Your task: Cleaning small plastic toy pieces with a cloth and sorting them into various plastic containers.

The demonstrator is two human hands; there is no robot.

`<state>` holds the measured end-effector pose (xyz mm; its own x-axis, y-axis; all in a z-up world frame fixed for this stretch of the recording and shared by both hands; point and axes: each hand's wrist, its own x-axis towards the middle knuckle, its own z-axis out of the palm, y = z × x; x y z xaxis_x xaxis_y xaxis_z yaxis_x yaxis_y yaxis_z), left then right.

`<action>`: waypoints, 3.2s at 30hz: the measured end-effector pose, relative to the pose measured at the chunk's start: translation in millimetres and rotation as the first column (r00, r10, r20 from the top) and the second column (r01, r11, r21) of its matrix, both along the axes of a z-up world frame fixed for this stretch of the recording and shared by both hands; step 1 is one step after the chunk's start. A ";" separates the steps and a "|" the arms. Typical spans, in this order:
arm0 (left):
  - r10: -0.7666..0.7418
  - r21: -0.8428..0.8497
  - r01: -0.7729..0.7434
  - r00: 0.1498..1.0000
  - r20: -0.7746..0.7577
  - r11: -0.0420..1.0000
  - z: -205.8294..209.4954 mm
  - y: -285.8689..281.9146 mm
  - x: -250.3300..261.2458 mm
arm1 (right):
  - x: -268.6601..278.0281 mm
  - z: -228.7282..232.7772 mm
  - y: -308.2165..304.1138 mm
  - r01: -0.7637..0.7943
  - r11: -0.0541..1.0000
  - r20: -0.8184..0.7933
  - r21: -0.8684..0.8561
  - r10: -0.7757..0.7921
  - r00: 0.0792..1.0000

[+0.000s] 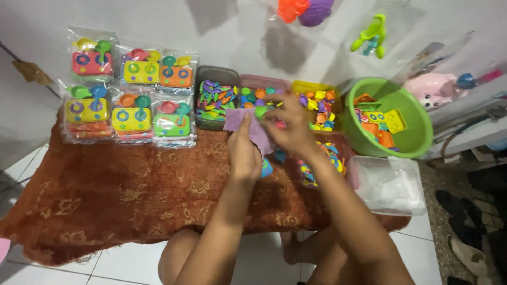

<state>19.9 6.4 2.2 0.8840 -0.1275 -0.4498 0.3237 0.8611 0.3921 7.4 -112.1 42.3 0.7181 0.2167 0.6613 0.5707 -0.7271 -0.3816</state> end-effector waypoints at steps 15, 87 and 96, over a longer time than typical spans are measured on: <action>0.006 0.390 -0.098 0.973 0.232 0.916 -35.6 0.8 -4.6 | -26.2 -110.5 -8.6 0.435 0.238 -0.493 0.869 0.316 0.811; -0.458 0.603 0.013 0.664 0.591 0.797 -35.5 11.5 -27.8 | -73.7 -34.8 -12.2 0.300 0.482 -0.361 0.823 0.036 0.932; -0.429 0.586 0.069 0.750 0.503 0.807 -21.6 7.8 -38.3 | -69.3 -45.8 -18.0 0.272 0.542 -0.341 0.795 0.029 0.939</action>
<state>-18.4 14.2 -19.4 0.9500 -0.3006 0.0847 0.0441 0.3976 0.9165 -61.9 -130.1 -3.5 0.8713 -0.4170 0.2587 0.2589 -0.0571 -0.9642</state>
